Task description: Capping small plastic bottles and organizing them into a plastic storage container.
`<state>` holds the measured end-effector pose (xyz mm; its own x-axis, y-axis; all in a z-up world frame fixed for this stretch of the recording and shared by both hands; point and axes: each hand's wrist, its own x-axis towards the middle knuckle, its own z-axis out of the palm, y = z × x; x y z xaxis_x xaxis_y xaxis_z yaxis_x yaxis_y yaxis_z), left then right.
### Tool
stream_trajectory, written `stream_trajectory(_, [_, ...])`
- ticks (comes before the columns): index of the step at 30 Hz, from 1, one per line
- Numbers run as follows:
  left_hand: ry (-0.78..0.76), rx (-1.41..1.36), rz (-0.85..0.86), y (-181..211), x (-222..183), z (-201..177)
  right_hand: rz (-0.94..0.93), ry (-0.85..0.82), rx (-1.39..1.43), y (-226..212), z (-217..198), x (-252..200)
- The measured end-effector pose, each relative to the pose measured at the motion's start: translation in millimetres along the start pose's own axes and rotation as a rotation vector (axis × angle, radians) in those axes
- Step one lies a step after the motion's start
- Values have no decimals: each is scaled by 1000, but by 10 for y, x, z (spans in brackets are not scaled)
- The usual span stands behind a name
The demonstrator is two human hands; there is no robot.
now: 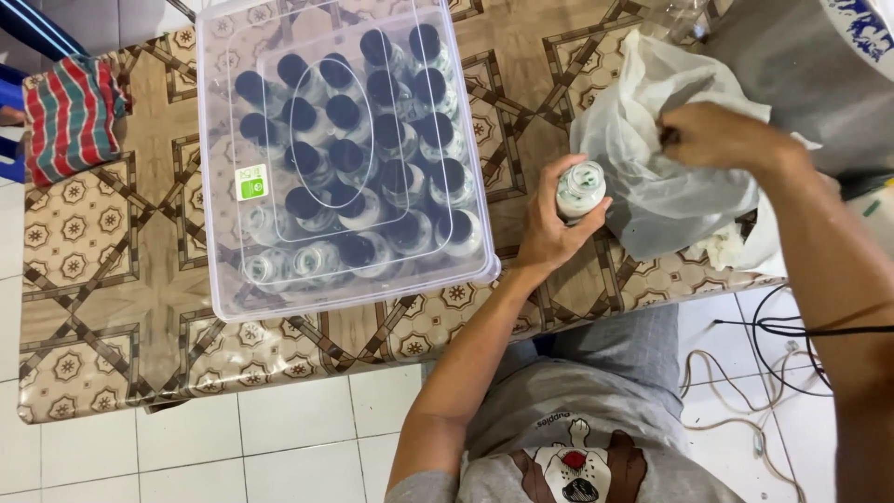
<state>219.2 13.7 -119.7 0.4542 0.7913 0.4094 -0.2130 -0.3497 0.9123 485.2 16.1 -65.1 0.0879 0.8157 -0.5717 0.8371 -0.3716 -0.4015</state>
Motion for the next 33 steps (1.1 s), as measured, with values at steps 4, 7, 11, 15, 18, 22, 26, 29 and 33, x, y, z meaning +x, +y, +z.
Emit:
stream_trajectory(4, [-5,-8,2,-74,-23,3,41,41,51,-366,8,-156])
stream_trajectory(7, [-6,1,28,-61,-14,-6,63,98,12,-491,-32,-216])
stream_trajectory(11, [-7,-15,22,-72,-16,5,78,208,-37,-508,-118,-356])
stream_trajectory(15, [1,25,68,-156,-19,6,107,337,240,-851,-316,-785])
stream_trajectory(18, [-7,3,57,-155,-17,1,-158,488,375,-626,-283,-933])
stream_trajectory(22, [5,-11,65,-205,-28,27,-518,447,600,-576,-228,-1054])
stream_trajectory(26, [-7,-38,21,-143,-23,16,-512,445,563,-931,-221,-1251])
stream_trajectory(29, [-11,-8,13,-139,-31,14,-694,481,201,-1034,-172,-1202])
stream_trajectory(33, [-37,-41,-14,-48,-10,-12,-1014,490,-125,-1190,-115,-1099])
